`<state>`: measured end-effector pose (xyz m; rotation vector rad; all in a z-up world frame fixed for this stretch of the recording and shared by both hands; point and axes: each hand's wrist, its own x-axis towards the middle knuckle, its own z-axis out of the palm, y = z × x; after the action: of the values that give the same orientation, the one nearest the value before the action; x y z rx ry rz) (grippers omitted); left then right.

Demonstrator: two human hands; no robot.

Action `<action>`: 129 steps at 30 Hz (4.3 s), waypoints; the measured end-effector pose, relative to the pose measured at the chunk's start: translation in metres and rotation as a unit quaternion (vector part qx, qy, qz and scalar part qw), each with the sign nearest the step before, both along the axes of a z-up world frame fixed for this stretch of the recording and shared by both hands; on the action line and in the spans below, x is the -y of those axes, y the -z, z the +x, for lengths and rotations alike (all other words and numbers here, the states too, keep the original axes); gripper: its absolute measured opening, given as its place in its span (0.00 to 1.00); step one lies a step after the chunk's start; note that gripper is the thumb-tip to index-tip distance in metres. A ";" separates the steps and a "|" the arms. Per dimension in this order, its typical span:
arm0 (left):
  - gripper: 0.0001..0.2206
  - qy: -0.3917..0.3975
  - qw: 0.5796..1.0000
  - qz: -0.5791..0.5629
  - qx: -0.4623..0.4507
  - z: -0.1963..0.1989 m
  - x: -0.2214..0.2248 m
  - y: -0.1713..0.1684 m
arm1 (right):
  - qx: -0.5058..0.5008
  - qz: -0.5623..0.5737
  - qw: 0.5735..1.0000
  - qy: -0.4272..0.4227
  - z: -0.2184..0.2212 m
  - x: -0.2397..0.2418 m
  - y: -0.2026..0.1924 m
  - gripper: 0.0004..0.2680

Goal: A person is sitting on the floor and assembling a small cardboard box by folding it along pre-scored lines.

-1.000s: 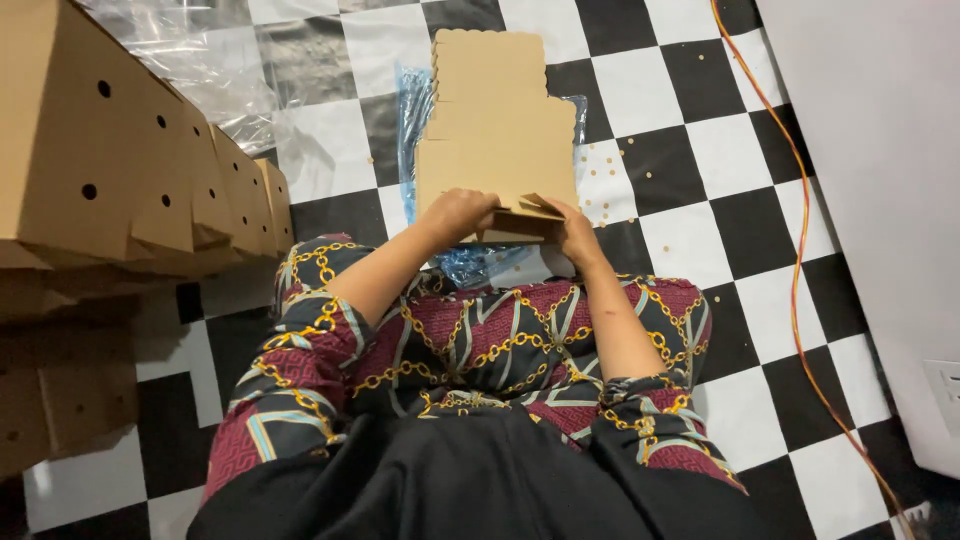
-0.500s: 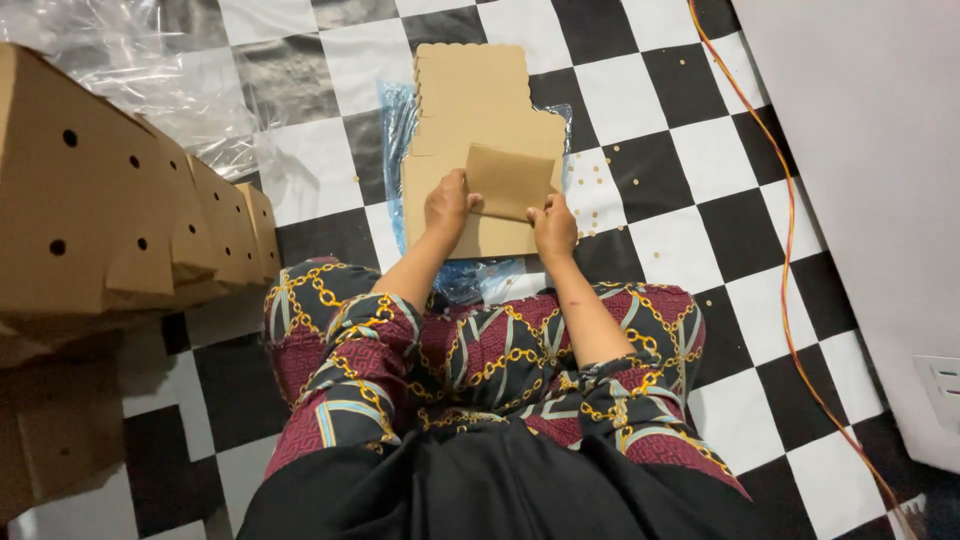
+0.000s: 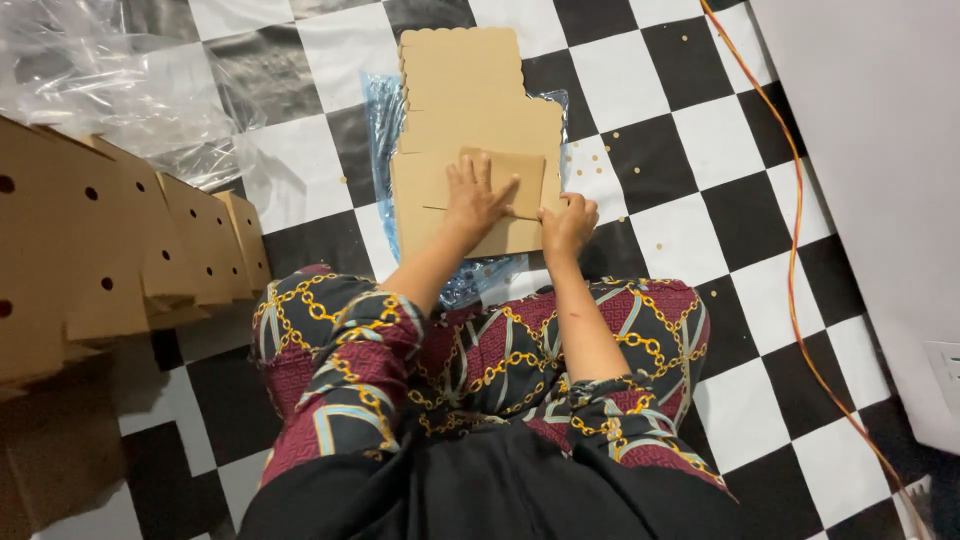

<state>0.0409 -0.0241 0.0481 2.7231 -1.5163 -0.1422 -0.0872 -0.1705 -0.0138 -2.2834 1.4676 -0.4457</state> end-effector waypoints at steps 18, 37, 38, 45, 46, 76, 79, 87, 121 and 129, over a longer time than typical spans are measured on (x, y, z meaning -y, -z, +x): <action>0.39 -0.080 0.988 -0.090 -0.098 -0.021 -0.011 0.024 | 0.050 0.141 0.988 -0.026 0.035 -0.006 -0.001 0.24; 0.14 -0.363 0.785 -0.361 -0.349 0.037 -0.046 0.041 | 0.326 0.469 0.818 -0.068 -0.006 0.008 0.081 0.07; 0.13 -0.379 0.774 -0.395 -0.318 0.032 -0.050 0.031 | 0.332 0.467 0.818 -0.045 -0.003 0.002 0.075 0.06; 0.28 -0.288 0.852 -0.235 -0.368 -0.033 -0.063 -0.041 | 0.439 0.519 0.729 0.080 -0.020 -0.001 0.023 0.10; 0.28 -0.290 0.852 -0.233 -0.369 -0.033 -0.062 -0.019 | 0.437 0.521 0.729 0.082 -0.021 -0.006 0.028 0.10; 0.44 -0.058 0.992 0.013 -0.115 -0.026 -0.036 -0.002 | -0.036 0.279 0.955 -0.094 -0.007 -0.021 -0.057 0.13; 0.39 -0.047 0.993 -0.020 -0.105 -0.007 -0.028 -0.003 | -0.096 0.241 0.959 -0.117 -0.011 -0.005 -0.047 0.20; 0.49 -0.028 0.989 -0.110 -0.093 0.012 -0.021 0.005 | -0.029 0.110 0.993 -0.006 0.004 0.033 -0.004 0.13; 0.41 0.048 0.989 0.065 -0.120 -0.010 -0.027 -0.006 | 0.029 0.149 0.975 -0.161 0.030 -0.043 -0.075 0.19; 0.49 0.040 0.987 0.071 -0.138 -0.004 -0.021 -0.001 | -0.174 0.065 0.914 -0.361 0.044 -0.012 -0.066 0.24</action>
<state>0.0371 -0.0034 0.0486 2.6044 -1.5872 -0.6233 -0.0432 -0.1590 0.0526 -2.6553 0.6399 0.2819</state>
